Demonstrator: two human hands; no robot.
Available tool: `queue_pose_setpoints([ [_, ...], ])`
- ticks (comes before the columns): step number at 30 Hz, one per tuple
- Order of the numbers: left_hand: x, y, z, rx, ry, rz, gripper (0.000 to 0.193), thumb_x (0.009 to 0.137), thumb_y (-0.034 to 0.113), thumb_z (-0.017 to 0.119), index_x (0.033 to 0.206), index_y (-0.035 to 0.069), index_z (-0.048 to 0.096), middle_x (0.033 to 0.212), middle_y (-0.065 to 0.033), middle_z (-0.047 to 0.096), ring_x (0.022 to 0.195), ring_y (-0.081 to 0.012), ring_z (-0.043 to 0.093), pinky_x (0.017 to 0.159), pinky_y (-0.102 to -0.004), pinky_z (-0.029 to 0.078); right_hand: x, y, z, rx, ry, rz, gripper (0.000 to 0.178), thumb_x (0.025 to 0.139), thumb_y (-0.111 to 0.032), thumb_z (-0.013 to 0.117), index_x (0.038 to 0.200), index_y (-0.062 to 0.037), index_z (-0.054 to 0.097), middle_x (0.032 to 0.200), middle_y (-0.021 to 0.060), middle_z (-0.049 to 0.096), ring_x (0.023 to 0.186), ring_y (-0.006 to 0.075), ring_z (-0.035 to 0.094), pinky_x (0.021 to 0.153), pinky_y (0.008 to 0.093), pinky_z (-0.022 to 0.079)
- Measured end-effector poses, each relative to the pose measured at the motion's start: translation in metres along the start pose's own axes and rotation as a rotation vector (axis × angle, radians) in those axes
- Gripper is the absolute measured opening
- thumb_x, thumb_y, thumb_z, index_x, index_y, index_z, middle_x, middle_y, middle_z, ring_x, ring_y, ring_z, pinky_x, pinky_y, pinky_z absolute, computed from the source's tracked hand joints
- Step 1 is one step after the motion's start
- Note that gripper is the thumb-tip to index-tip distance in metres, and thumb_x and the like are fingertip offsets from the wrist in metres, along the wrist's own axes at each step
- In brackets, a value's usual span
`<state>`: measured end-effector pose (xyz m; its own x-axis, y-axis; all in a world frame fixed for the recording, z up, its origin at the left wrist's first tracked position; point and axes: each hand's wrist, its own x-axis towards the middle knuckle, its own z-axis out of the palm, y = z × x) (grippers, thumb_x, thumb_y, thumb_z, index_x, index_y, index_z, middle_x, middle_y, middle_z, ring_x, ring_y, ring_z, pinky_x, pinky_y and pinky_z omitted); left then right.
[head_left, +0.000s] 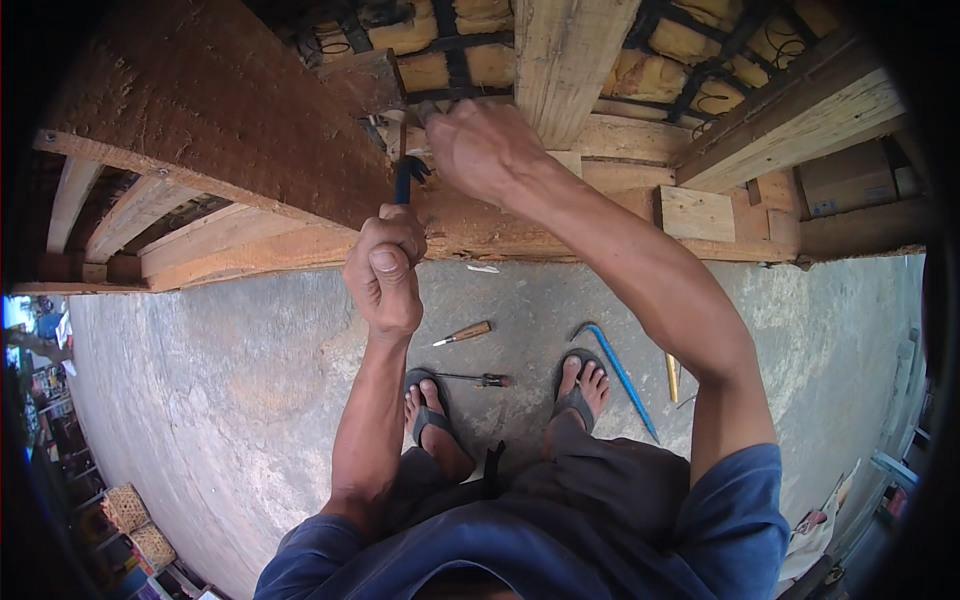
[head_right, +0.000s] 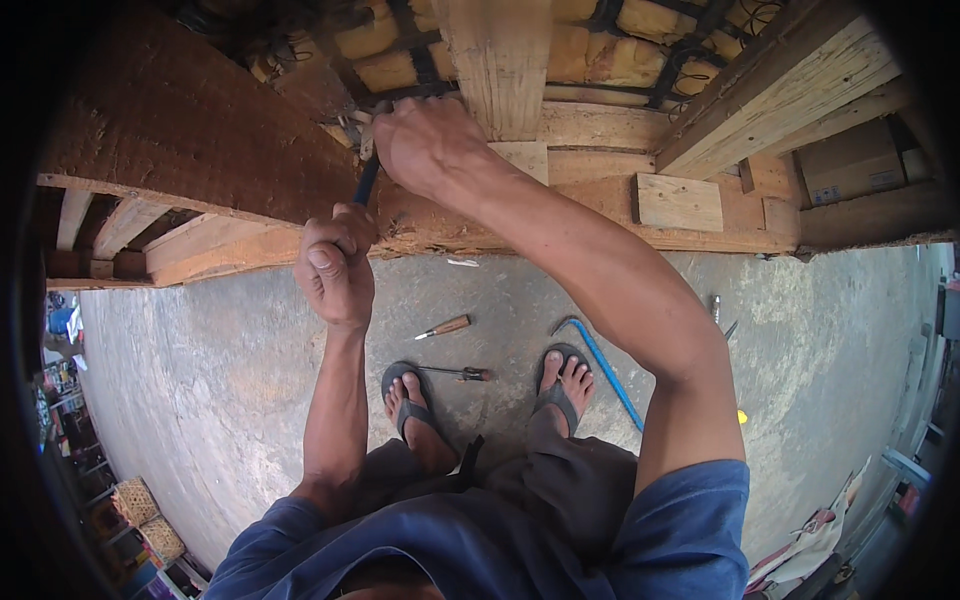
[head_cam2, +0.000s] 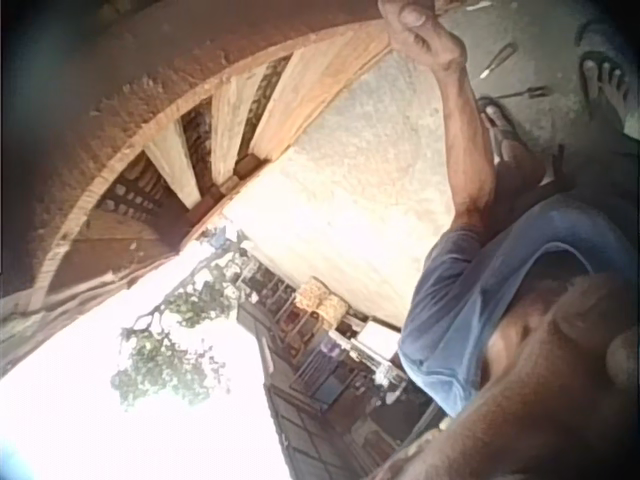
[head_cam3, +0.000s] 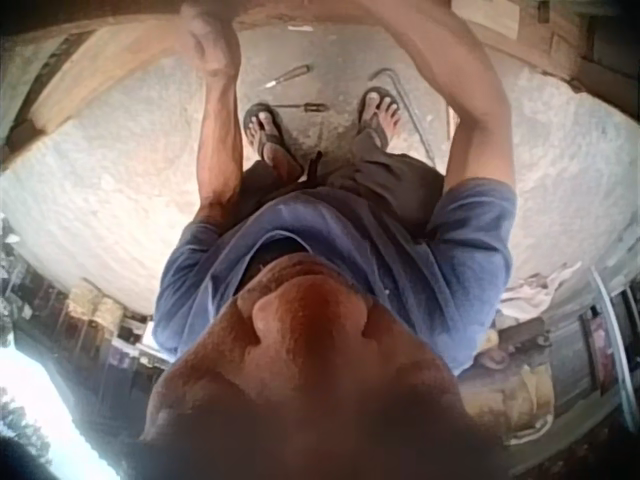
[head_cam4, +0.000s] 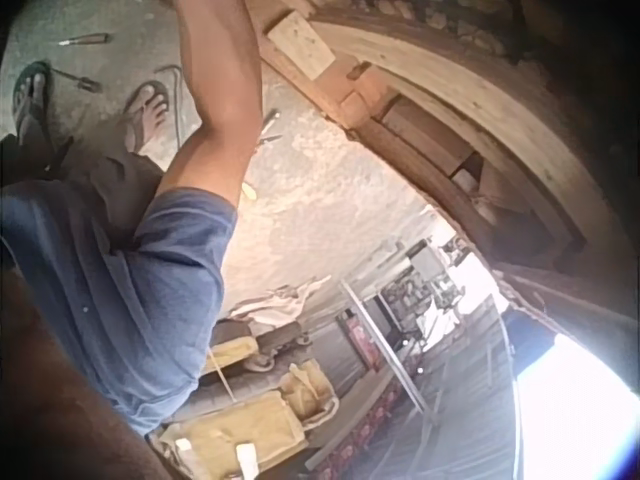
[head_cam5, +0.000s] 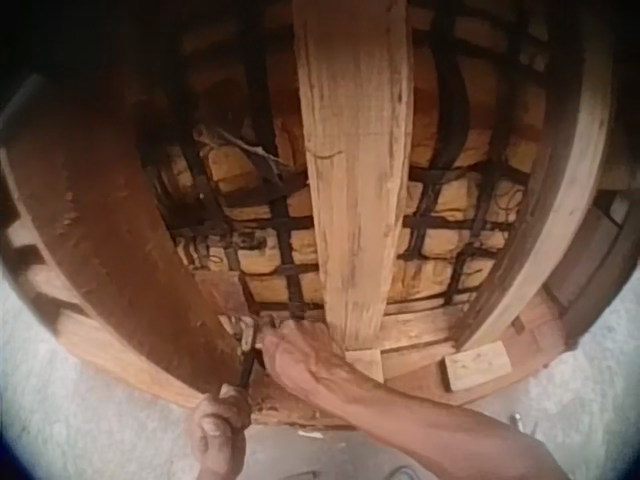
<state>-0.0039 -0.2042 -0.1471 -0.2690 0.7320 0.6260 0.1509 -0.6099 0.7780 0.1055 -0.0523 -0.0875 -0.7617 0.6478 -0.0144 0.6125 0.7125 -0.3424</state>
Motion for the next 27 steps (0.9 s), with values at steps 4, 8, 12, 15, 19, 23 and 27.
queue_pose_setpoints([
  [4,0.004,-0.004,-0.001,-0.004,0.004,0.011,0.049,0.110,0.044,0.045,0.083,0.003,0.050,0.070,-0.0037,0.045,0.065,-0.0137,0.039,0.058,-0.0301,0.031,-0.001,-0.008,0.003,0.004,0.058,-0.012,0.028,0.091,-0.007,0.050,0.102,0.0022,0.074,0.098,0.0256,0.074,0.092,0.0410,0.073,0.080,0.0502,0.060],
  [8,0.006,0.001,-0.002,0.038,-0.048,-0.034,0.049,0.111,0.043,0.043,0.082,0.003,0.050,0.070,-0.0031,0.045,0.065,-0.0134,0.040,0.058,-0.0298,0.032,0.000,0.007,0.005,-0.097,-0.079,-0.033,0.026,0.090,-0.008,0.054,0.105,0.0033,0.073,0.094,0.0289,0.072,0.090,0.0424,0.073,0.079,0.0511,0.059],
  [12,0.023,-0.001,0.001,0.058,-0.068,-0.107,0.049,0.111,0.042,0.042,0.081,0.004,0.049,0.070,-0.0019,0.044,0.063,-0.0109,0.039,0.056,-0.0287,0.030,-0.027,0.021,0.009,0.118,-0.010,0.194,0.026,0.094,-0.013,0.057,0.109,0.0033,0.071,0.087,0.0283,0.072,0.086,0.0434,0.073,0.079,0.0515,0.058],
  [15,0.047,-0.006,0.003,-0.021,-0.071,-0.179,0.048,0.111,0.041,0.043,0.080,0.005,0.048,0.068,-0.0006,0.043,0.060,-0.0084,0.037,0.053,-0.0271,0.028,-0.049,0.028,0.009,0.321,-0.014,0.324,0.027,0.098,-0.018,0.058,0.110,0.0018,0.070,0.082,0.0278,0.071,0.082,0.0441,0.072,0.079,0.0516,0.057],
  [19,0.068,-0.013,0.013,-0.021,0.001,-0.170,0.046,0.111,0.038,0.045,0.078,0.007,0.045,0.067,0.0012,0.041,0.058,-0.0071,0.035,0.051,-0.0260,0.026,-0.071,0.034,0.006,0.418,0.059,0.320,0.028,0.099,-0.022,0.058,0.114,-0.0017,0.070,0.079,0.0268,0.070,0.078,0.0447,0.071,0.077,0.0521,0.055],
  [23,0.082,-0.021,0.023,-0.084,0.069,-0.155,0.045,0.111,0.037,0.046,0.077,0.008,0.045,0.067,0.0019,0.039,0.058,-0.0073,0.033,0.051,-0.0258,0.025,-0.078,0.043,-0.001,0.459,0.082,0.358,0.030,0.100,-0.023,0.057,0.119,-0.0036,0.070,0.078,0.0258,0.069,0.076,0.0450,0.070,0.077,0.0524,0.054],
  [27,0.086,-0.027,0.028,-0.023,0.137,-0.172,0.045,0.111,0.036,0.048,0.075,0.009,0.044,0.067,0.0025,0.037,0.057,-0.0075,0.032,0.051,-0.0265,0.025,-0.079,0.040,-0.005,0.488,0.095,0.375,0.031,0.100,-0.023,0.057,0.120,-0.0028,0.069,0.077,0.0266,0.069,0.077,0.0452,0.070,0.077,0.0517,0.054],
])
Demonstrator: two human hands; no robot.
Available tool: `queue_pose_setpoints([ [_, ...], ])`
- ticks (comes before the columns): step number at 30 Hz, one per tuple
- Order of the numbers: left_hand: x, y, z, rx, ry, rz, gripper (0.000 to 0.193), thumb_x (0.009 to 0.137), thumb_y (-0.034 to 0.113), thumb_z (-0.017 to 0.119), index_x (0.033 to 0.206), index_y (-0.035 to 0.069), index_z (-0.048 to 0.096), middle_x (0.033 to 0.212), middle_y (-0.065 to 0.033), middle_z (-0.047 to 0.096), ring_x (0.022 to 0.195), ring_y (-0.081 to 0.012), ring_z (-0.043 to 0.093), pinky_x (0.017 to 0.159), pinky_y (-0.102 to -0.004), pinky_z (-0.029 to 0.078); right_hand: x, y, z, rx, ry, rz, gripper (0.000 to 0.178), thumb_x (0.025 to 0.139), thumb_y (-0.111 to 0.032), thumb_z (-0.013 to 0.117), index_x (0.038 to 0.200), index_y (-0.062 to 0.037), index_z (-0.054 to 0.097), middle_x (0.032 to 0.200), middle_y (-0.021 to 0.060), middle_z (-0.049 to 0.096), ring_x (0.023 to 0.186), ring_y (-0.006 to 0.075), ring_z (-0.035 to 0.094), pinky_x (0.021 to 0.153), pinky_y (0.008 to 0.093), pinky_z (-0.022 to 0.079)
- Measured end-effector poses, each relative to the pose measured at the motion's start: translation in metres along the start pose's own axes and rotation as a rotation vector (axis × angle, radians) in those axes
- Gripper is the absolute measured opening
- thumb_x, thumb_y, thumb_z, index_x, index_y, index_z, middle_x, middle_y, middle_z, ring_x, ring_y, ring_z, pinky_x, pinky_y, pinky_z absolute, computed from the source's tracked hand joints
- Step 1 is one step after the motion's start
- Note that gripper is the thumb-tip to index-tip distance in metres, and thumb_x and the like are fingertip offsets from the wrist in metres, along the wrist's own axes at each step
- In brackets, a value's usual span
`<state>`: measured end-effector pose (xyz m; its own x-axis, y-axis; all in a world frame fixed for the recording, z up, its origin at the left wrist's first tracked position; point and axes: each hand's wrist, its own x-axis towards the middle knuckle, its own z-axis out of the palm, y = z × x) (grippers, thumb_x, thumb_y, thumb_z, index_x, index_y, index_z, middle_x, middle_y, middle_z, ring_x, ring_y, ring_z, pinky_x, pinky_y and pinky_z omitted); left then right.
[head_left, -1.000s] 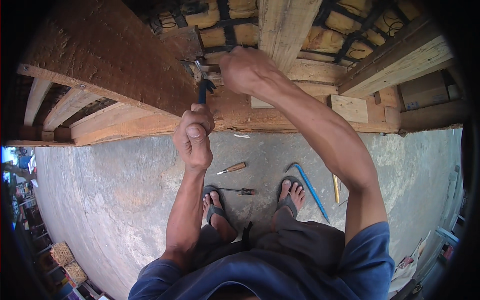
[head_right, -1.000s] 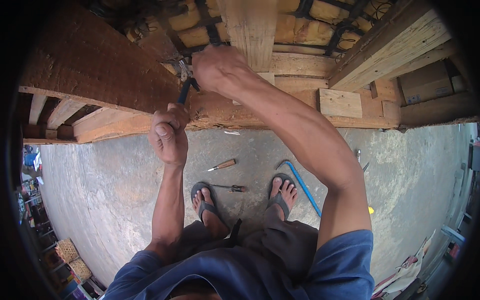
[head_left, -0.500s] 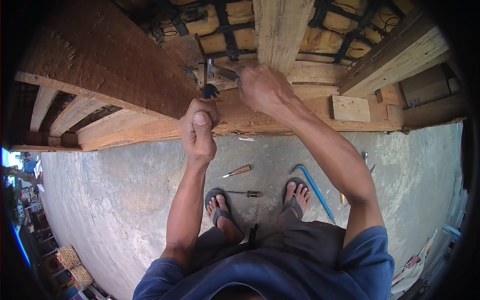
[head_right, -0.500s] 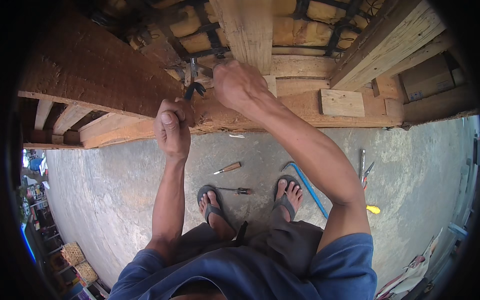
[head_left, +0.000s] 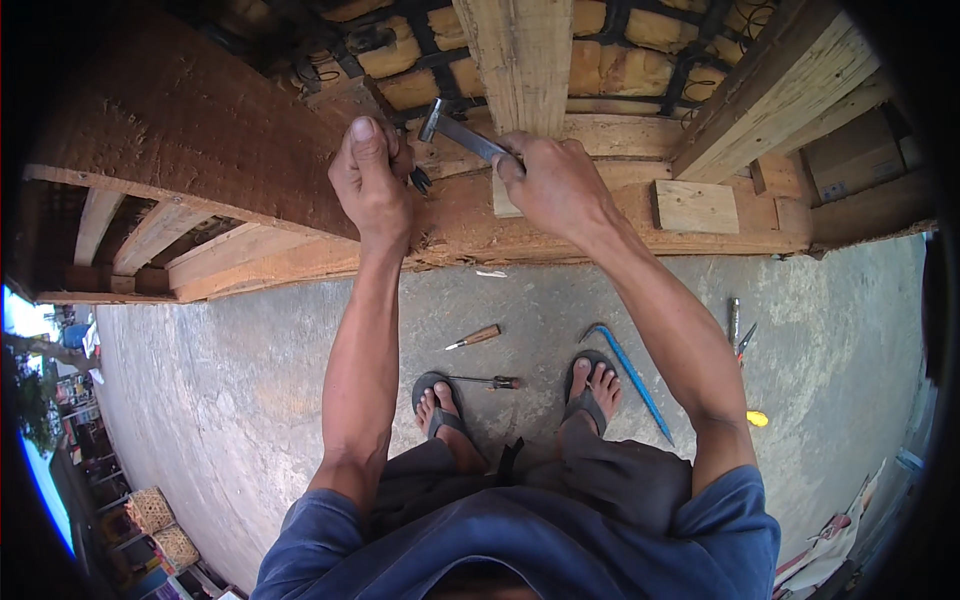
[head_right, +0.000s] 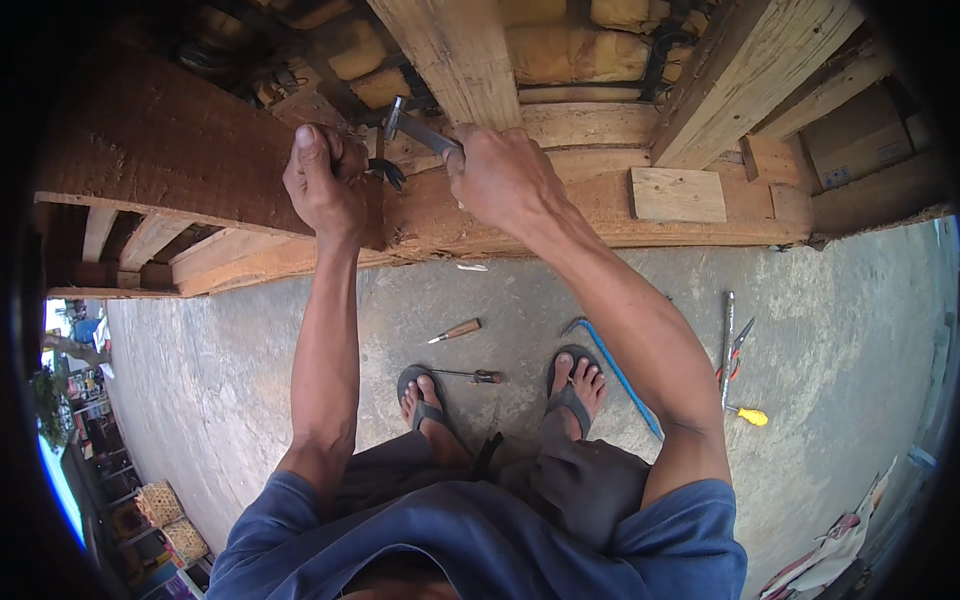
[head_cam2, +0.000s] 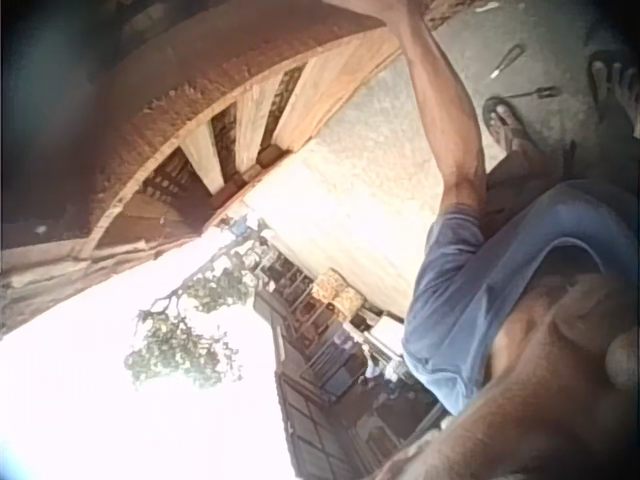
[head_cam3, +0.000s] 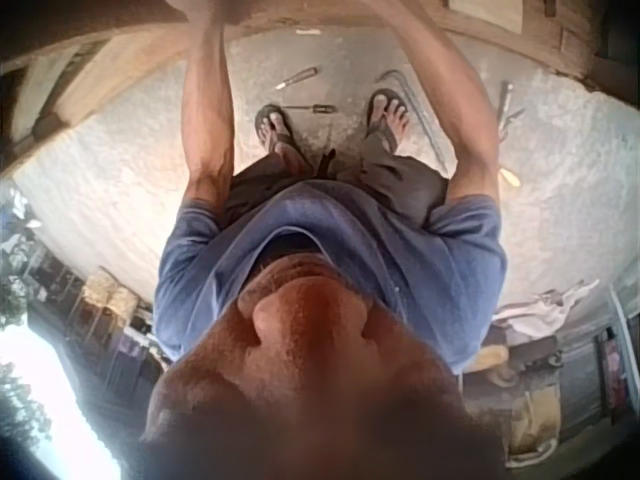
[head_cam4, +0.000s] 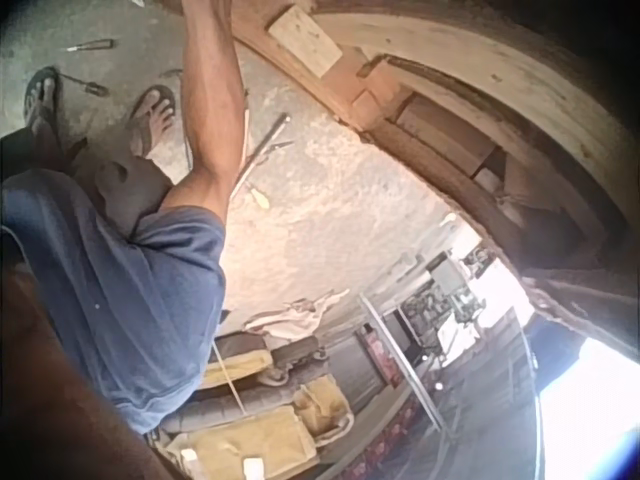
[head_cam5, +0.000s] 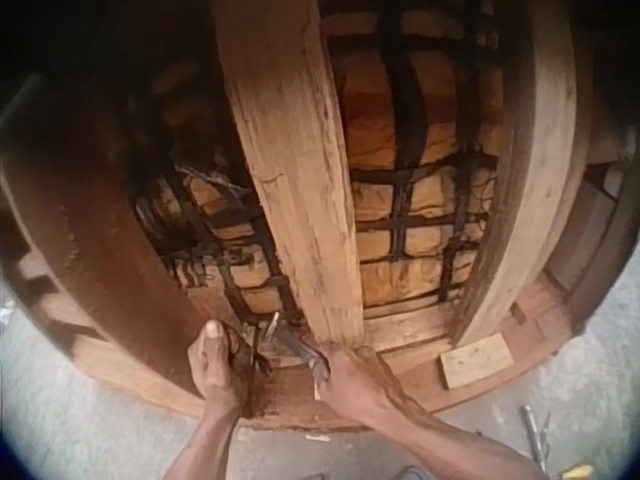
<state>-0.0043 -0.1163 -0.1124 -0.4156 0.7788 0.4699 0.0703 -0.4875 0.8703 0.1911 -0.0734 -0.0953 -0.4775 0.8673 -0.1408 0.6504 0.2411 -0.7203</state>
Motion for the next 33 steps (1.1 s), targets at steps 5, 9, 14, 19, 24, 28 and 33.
queue_pose_setpoints([
  [5,0.014,0.002,0.009,0.143,0.053,-0.041,0.043,0.110,0.037,0.048,0.076,0.011,0.043,0.068,0.0028,0.036,0.056,-0.0076,0.030,0.051,-0.0276,0.025,-0.003,-0.017,-0.001,0.016,0.040,-0.071,0.027,0.099,-0.020,0.057,0.108,0.0011,0.071,0.082,0.0289,0.071,0.080,0.0458,0.072,0.080,0.0533,0.057],
  [9,-0.002,0.011,0.008,0.190,0.046,-0.061,0.047,0.110,0.038,0.050,0.073,0.010,0.046,0.066,0.0065,0.038,0.059,-0.0056,0.032,0.051,-0.0252,0.027,-0.009,-0.012,0.000,-0.002,0.077,-0.101,0.038,0.099,-0.025,0.057,0.129,-0.0033,0.067,0.077,0.0268,0.069,0.077,0.0449,0.070,0.077,0.0499,0.054],
  [14,-0.029,0.022,-0.024,0.048,-0.114,0.011,0.041,0.111,0.025,0.040,0.073,0.011,0.035,0.062,0.0019,0.032,0.054,-0.0088,0.028,0.052,-0.0306,0.026,-0.026,-0.008,-0.003,0.041,0.062,-0.073,0.039,0.098,-0.025,0.057,0.129,-0.0035,0.067,0.079,0.0273,0.069,0.077,0.0447,0.070,0.078,0.0506,0.055],
  [19,-0.031,0.021,-0.017,0.024,-0.161,0.039,0.041,0.110,0.022,0.039,0.071,0.011,0.034,0.059,0.0023,0.029,0.052,-0.0087,0.026,0.050,-0.0310,0.025,-0.027,0.003,0.002,0.011,0.002,-0.014,0.032,0.099,-0.023,0.057,0.116,0.0011,0.069,0.082,0.0300,0.070,0.081,0.0464,0.071,0.080,0.0529,0.056],
  [24,-0.012,0.013,-0.016,0.022,-0.124,0.006,0.042,0.110,0.023,0.043,0.070,0.011,0.035,0.062,0.0033,0.032,0.053,-0.0067,0.028,0.048,-0.0279,0.024,-0.019,0.006,0.013,-0.009,-0.016,-0.027,0.029,0.099,-0.021,0.056,0.106,0.0041,0.070,0.085,0.0316,0.070,0.085,0.0473,0.071,0.082,0.0533,0.056],
  [28,0.008,0.015,0.001,0.127,-0.103,-0.082,0.043,0.110,0.026,0.045,0.071,0.011,0.036,0.065,0.0040,0.032,0.055,-0.0064,0.028,0.048,-0.0277,0.023,-0.001,-0.010,0.021,-0.103,-0.064,-0.045,0.025,0.095,-0.013,0.056,0.108,0.0055,0.068,0.088,0.0315,0.070,0.089,0.0475,0.070,0.085,0.0536,0.055],
  [33,0.003,0.015,-0.001,0.160,-0.077,-0.043,0.044,0.110,0.027,0.044,0.070,0.012,0.036,0.063,0.0041,0.033,0.053,-0.0068,0.028,0.048,-0.0280,0.025,0.040,-0.025,0.032,-0.149,-0.011,-0.148,0.024,0.089,-0.003,0.056,0.106,0.0100,0.065,0.095,0.0337,0.069,0.096,0.0480,0.069,0.088,0.0531,0.055],
])
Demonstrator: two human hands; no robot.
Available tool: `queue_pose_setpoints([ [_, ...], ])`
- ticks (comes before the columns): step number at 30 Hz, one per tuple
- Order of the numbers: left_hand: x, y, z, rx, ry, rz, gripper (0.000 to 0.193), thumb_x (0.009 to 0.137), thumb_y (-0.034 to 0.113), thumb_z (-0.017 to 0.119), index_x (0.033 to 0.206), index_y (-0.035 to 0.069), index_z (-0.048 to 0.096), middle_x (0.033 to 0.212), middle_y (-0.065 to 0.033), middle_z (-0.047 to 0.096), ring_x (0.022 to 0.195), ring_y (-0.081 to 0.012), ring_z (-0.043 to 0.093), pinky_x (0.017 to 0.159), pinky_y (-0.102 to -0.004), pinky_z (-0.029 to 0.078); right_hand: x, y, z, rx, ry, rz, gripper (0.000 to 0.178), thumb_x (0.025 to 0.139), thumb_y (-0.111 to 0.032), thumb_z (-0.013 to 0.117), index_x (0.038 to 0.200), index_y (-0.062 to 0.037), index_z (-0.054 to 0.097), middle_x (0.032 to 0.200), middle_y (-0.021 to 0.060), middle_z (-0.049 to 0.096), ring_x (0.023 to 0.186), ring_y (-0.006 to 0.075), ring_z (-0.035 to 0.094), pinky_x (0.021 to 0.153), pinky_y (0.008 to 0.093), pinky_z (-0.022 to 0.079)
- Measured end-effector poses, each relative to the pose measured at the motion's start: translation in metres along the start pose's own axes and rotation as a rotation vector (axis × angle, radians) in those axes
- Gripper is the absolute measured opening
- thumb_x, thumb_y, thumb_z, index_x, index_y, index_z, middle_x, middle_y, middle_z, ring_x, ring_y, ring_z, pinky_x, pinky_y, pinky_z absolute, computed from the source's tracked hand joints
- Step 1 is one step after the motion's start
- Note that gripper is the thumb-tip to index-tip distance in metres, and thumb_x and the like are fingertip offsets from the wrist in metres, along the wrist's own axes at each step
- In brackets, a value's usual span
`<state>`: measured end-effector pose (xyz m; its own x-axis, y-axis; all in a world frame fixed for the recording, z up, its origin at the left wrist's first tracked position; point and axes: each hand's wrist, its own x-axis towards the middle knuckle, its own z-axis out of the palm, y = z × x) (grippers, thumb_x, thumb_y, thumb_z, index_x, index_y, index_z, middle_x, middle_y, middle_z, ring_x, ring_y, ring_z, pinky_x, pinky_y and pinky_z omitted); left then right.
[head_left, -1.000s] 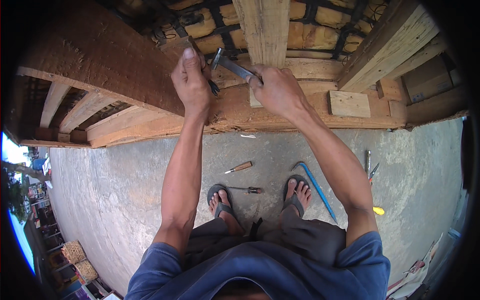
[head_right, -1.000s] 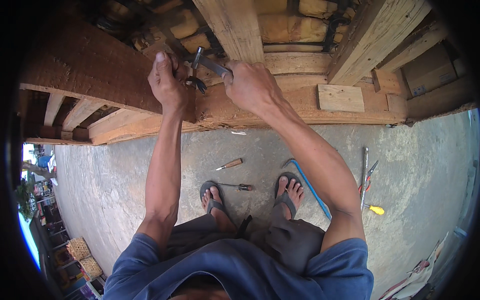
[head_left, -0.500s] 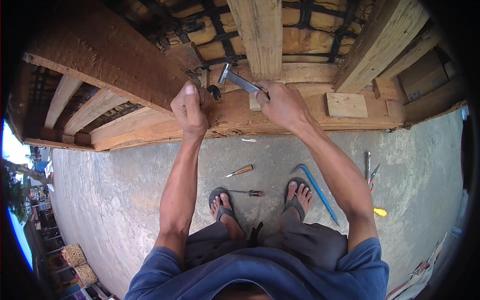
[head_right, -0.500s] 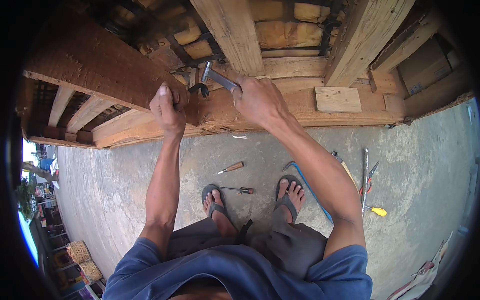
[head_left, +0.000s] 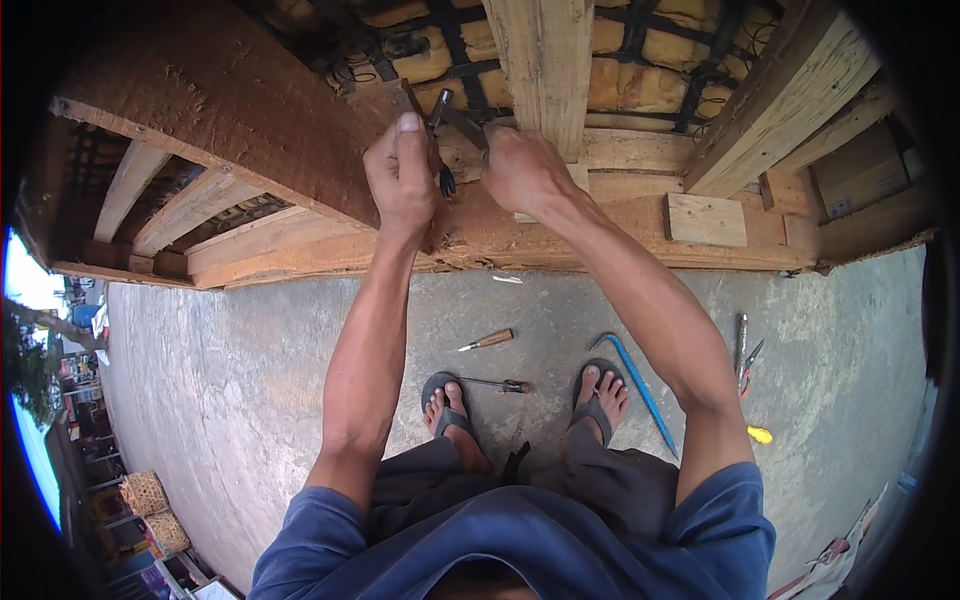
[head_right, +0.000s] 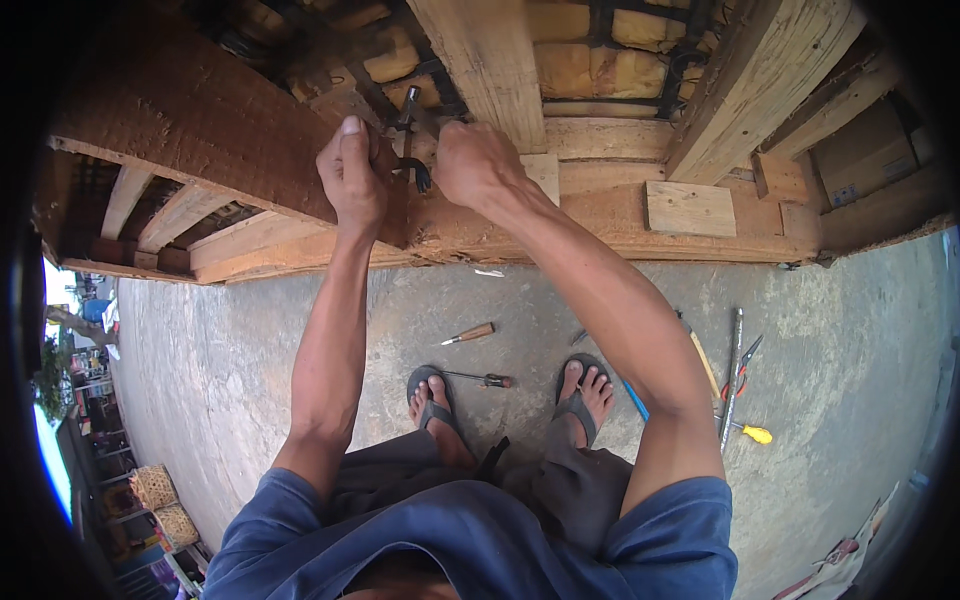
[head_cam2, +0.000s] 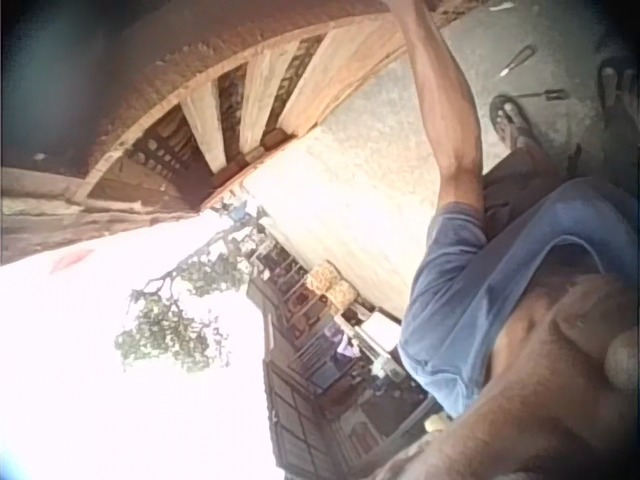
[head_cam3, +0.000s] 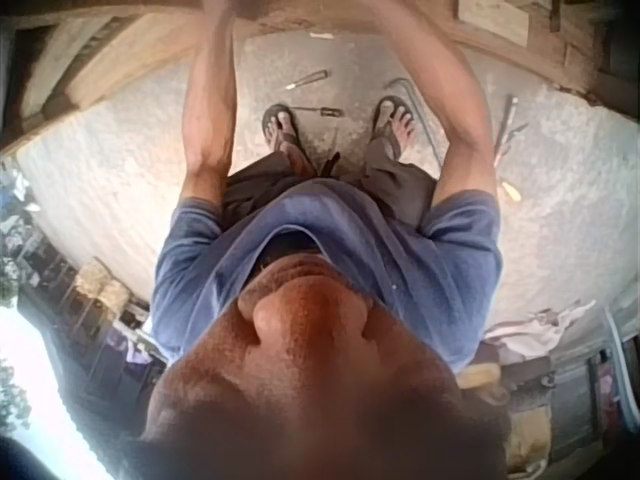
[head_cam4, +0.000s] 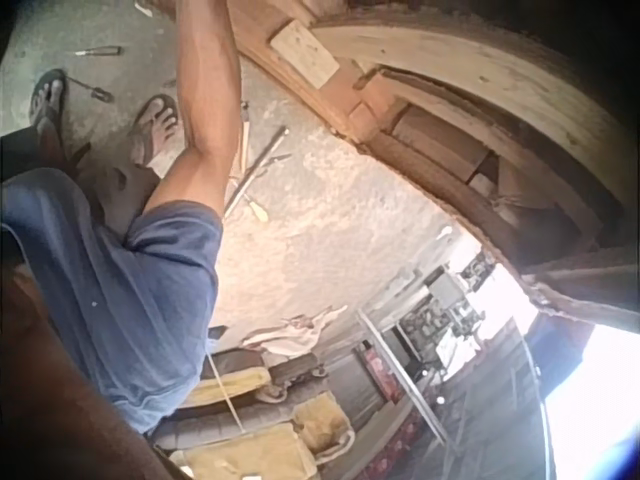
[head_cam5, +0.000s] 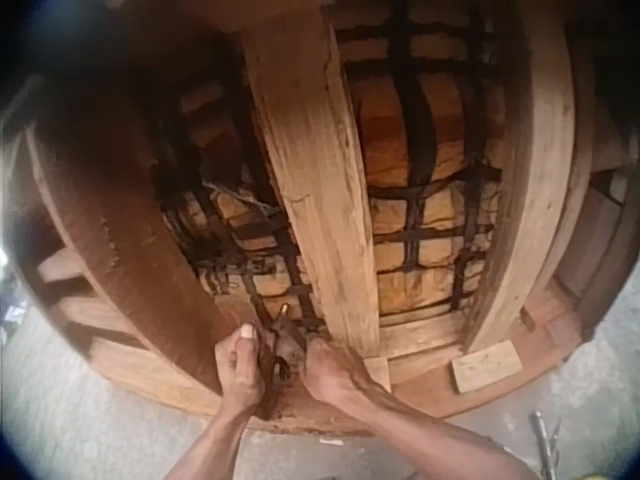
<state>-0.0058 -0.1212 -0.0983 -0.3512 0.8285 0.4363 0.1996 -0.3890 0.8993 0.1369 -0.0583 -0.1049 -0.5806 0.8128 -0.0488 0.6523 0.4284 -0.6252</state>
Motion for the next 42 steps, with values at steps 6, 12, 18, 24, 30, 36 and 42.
queue_pose_setpoints([
  [6,-0.012,-0.004,-0.017,-0.076,-0.029,0.044,0.045,0.111,0.027,0.042,0.070,0.012,0.034,0.058,0.0031,0.030,0.051,-0.0081,0.027,0.049,-0.0296,0.025,0.017,-0.021,-0.010,-0.099,-0.105,-0.020,0.024,0.085,-0.002,0.056,0.102,0.0092,0.068,0.102,0.0335,0.070,0.104,0.0460,0.069,0.089,0.0512,0.056],
  [12,-0.009,-0.006,-0.023,-0.139,-0.073,0.017,0.045,0.111,0.028,0.042,0.070,0.011,0.034,0.060,0.0028,0.032,0.052,-0.0082,0.026,0.049,-0.0298,0.025,0.021,-0.024,-0.017,-0.226,-0.184,-0.029,0.026,0.087,-0.006,0.058,0.105,0.0076,0.070,0.105,0.0324,0.070,0.105,0.0445,0.070,0.090,0.0491,0.056],
  [18,-0.010,-0.007,-0.019,-0.081,-0.083,0.005,0.045,0.111,0.028,0.043,0.071,0.010,0.038,0.064,0.0037,0.034,0.053,-0.0078,0.030,0.049,-0.0290,0.027,0.029,-0.019,-0.007,-0.239,-0.184,0.010,0.026,0.089,-0.009,0.058,0.106,0.0065,0.070,0.105,0.0305,0.071,0.105,0.0445,0.070,0.090,0.0498,0.056],
  [24,-0.005,-0.006,-0.031,-0.091,-0.065,0.005,0.044,0.111,0.028,0.045,0.070,0.011,0.039,0.063,0.0045,0.034,0.054,-0.0071,0.031,0.049,-0.0282,0.027,0.026,-0.045,-0.026,-0.278,-0.267,0.032,0.027,0.090,-0.005,0.056,0.107,0.0009,0.076,0.112,0.0257,0.073,0.106,0.0409,0.071,0.088,0.0473,0.059],
  [30,-0.006,-0.007,-0.030,-0.110,-0.027,0.000,0.044,0.110,0.028,0.048,0.069,0.011,0.044,0.062,0.0083,0.038,0.057,-0.0028,0.031,0.049,-0.0258,0.025,0.032,-0.057,-0.020,-0.329,-0.272,0.069,0.029,0.091,-0.015,0.060,0.112,-0.0051,0.076,0.117,0.0184,0.074,0.109,0.0354,0.072,0.089,0.0455,0.059],
  [36,-0.008,-0.008,-0.030,-0.111,-0.014,-0.012,0.044,0.110,0.026,0.048,0.069,0.011,0.043,0.062,0.0080,0.037,0.057,-0.0035,0.031,0.049,-0.0262,0.026,0.035,-0.060,-0.029,-0.390,-0.248,0.044,0.027,0.087,-0.013,0.062,0.108,-0.0047,0.077,0.119,0.0202,0.073,0.108,0.0352,0.072,0.089,0.0440,0.058],
  [42,-0.006,-0.004,-0.024,-0.123,-0.002,-0.017,0.042,0.109,0.024,0.048,0.070,0.012,0.041,0.063,0.0068,0.035,0.055,-0.0051,0.030,0.049,-0.0267,0.026,0.042,-0.059,-0.014,-0.407,-0.247,0.031,0.027,0.083,-0.010,0.066,0.106,-0.0028,0.077,0.118,0.0203,0.073,0.110,0.0343,0.071,0.088,0.0450,0.059],
])
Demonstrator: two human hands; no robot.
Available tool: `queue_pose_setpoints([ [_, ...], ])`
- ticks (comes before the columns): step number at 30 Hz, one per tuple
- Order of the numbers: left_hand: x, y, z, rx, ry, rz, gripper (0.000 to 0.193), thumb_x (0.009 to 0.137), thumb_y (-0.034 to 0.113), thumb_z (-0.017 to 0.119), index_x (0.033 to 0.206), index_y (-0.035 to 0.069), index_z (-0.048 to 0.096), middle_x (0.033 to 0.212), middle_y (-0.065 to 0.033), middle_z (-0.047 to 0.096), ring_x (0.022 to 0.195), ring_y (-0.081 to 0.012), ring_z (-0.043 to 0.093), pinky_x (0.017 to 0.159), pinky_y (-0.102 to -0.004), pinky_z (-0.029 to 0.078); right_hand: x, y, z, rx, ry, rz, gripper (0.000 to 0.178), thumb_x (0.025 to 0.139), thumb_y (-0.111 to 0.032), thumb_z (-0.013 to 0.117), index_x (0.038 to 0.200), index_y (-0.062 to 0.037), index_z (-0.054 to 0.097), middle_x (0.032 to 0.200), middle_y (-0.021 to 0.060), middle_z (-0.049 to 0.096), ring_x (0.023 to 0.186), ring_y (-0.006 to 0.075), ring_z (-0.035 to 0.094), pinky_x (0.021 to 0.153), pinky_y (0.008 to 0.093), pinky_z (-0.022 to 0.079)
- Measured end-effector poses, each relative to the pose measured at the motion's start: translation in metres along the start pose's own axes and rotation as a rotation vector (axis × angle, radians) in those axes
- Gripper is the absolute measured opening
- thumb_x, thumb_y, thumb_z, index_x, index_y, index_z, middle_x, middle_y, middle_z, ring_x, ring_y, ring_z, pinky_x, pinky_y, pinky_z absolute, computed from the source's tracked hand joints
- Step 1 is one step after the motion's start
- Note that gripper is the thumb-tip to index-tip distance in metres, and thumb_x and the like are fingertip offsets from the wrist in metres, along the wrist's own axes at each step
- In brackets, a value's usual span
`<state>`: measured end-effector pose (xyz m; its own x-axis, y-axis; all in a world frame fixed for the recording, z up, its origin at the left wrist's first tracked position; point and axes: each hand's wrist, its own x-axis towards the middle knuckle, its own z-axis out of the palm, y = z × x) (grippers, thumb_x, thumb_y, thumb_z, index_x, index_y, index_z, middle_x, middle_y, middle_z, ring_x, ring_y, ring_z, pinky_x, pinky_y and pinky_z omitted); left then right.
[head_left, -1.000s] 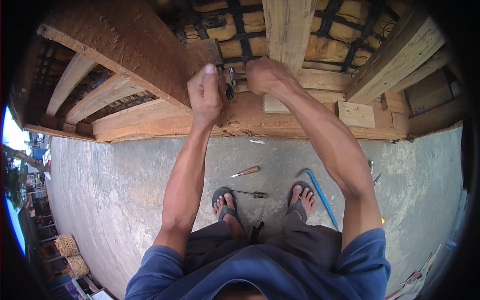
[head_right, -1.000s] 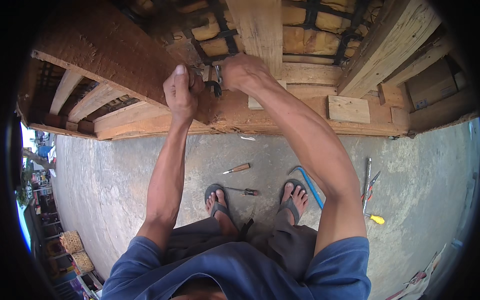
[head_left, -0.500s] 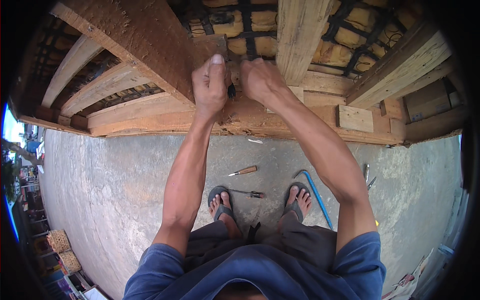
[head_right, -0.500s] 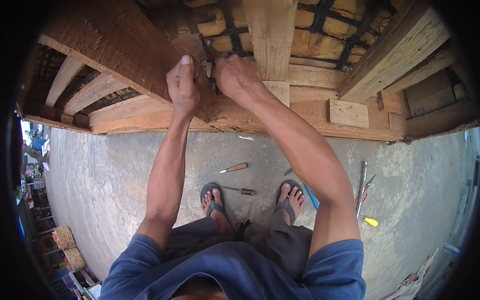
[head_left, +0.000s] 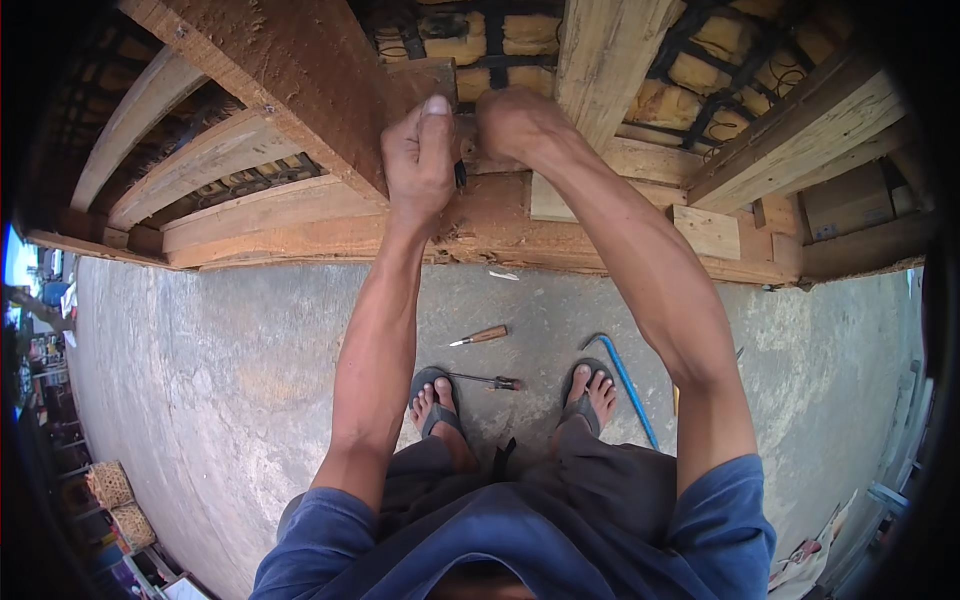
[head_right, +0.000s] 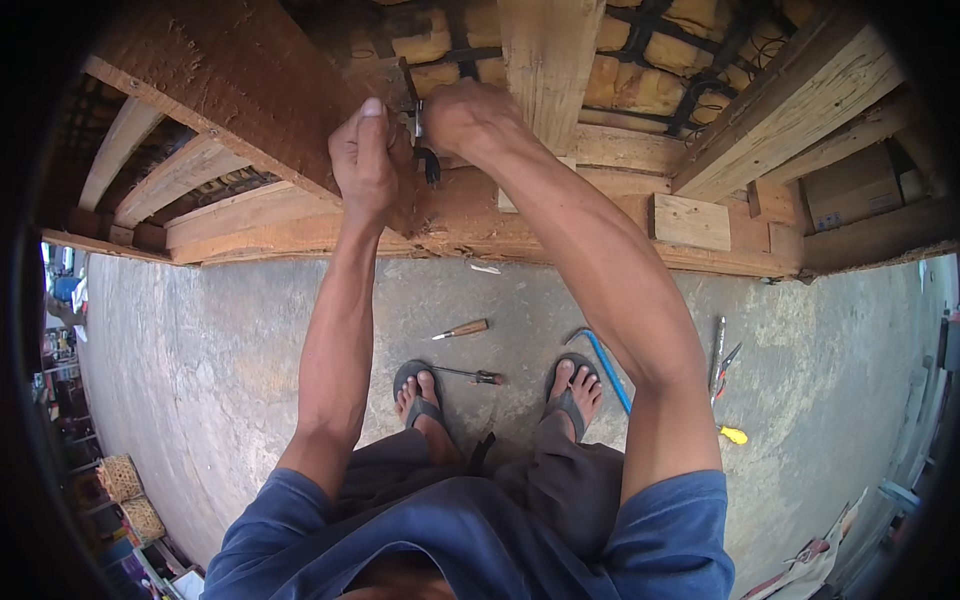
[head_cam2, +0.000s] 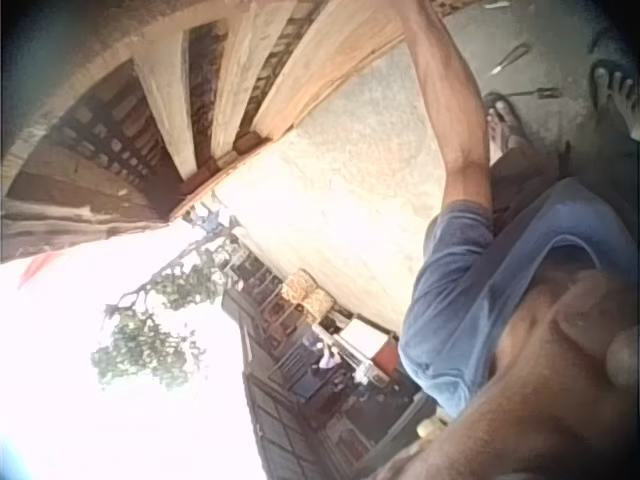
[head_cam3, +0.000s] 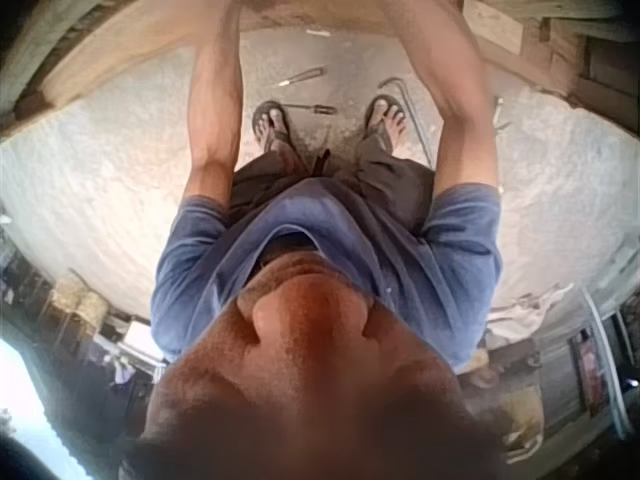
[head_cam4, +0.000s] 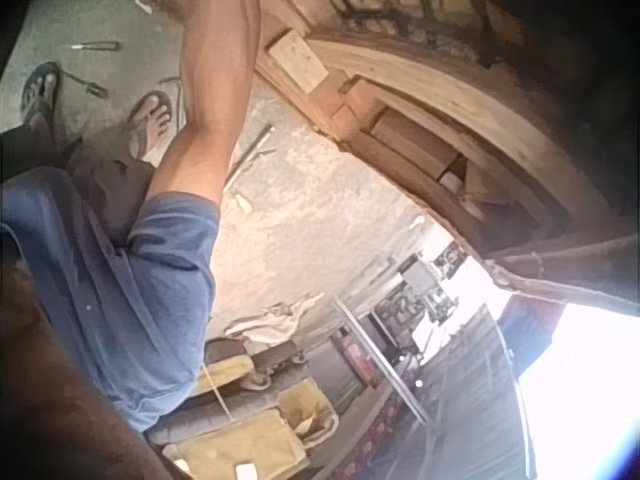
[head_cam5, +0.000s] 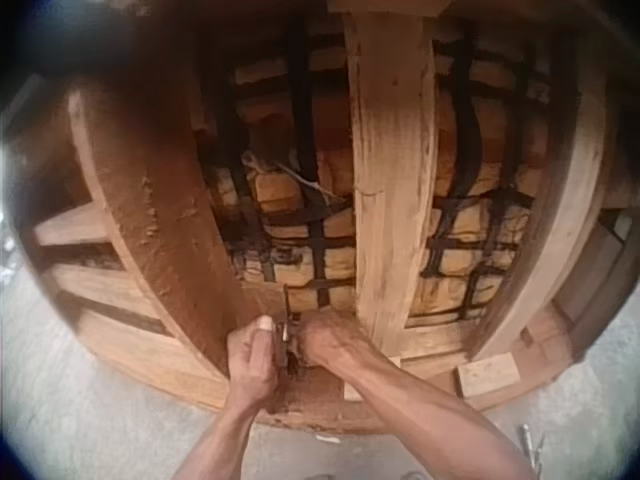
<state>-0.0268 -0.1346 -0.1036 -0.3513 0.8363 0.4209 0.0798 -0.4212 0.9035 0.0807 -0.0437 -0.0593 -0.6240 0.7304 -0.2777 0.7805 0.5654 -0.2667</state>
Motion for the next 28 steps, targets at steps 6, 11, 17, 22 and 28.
queue_pose_setpoints([
  [6,-0.004,-0.002,-0.007,0.094,0.022,-0.018,0.044,0.108,0.026,0.051,0.068,0.012,0.043,0.060,0.0060,0.039,0.054,-0.0051,0.034,0.049,-0.0259,0.029,-0.004,-0.004,-0.017,0.113,0.060,0.016,0.026,0.086,-0.005,0.061,0.106,-0.0008,0.076,0.117,0.0226,0.072,0.109,0.0357,0.072,0.088,0.0450,0.059],
  [11,-0.001,0.007,0.006,0.174,0.080,-0.011,0.048,0.107,0.027,0.053,0.063,0.011,0.045,0.058,0.0062,0.043,0.053,-0.0046,0.038,0.048,-0.0269,0.031,0.002,0.005,-0.013,0.018,-0.010,-0.025,0.028,0.082,-0.007,0.065,0.107,-0.0033,0.077,0.113,0.0211,0.074,0.106,0.0361,0.072,0.087,0.0440,0.059],
  [17,0.013,0.003,0.005,0.252,0.156,-0.082,0.046,0.105,0.025,0.052,0.062,0.010,0.045,0.059,0.0059,0.045,0.055,-0.0044,0.039,0.049,-0.0273,0.032,-0.008,0.004,-0.022,0.102,0.032,0.040,0.029,0.081,-0.005,0.064,0.107,-0.0024,0.077,0.114,0.0214,0.073,0.109,0.0354,0.071,0.087,0.0433,0.059],
  [22,0.014,0.000,0.006,0.294,0.158,-0.071,0.046,0.105,0.024,0.051,0.062,0.010,0.044,0.059,0.0060,0.044,0.056,-0.0042,0.038,0.050,-0.0276,0.032,-0.003,0.009,0.000,0.037,0.055,-0.017,0.030,0.082,-0.008,0.065,0.110,-0.0044,0.077,0.114,0.0195,0.074,0.108,0.0366,0.071,0.090,0.0456,0.058],
  [28,0.013,0.002,0.005,0.330,0.149,-0.072,0.047,0.105,0.024,0.051,0.061,0.010,0.043,0.059,0.0061,0.043,0.056,-0.0042,0.038,0.050,-0.0278,0.032,-0.004,0.018,-0.009,-0.041,-0.129,-0.088,0.030,0.090,-0.016,0.062,0.113,-0.0011,0.075,0.114,0.0230,0.073,0.107,0.0391,0.071,0.091,0.0474,0.057],
])
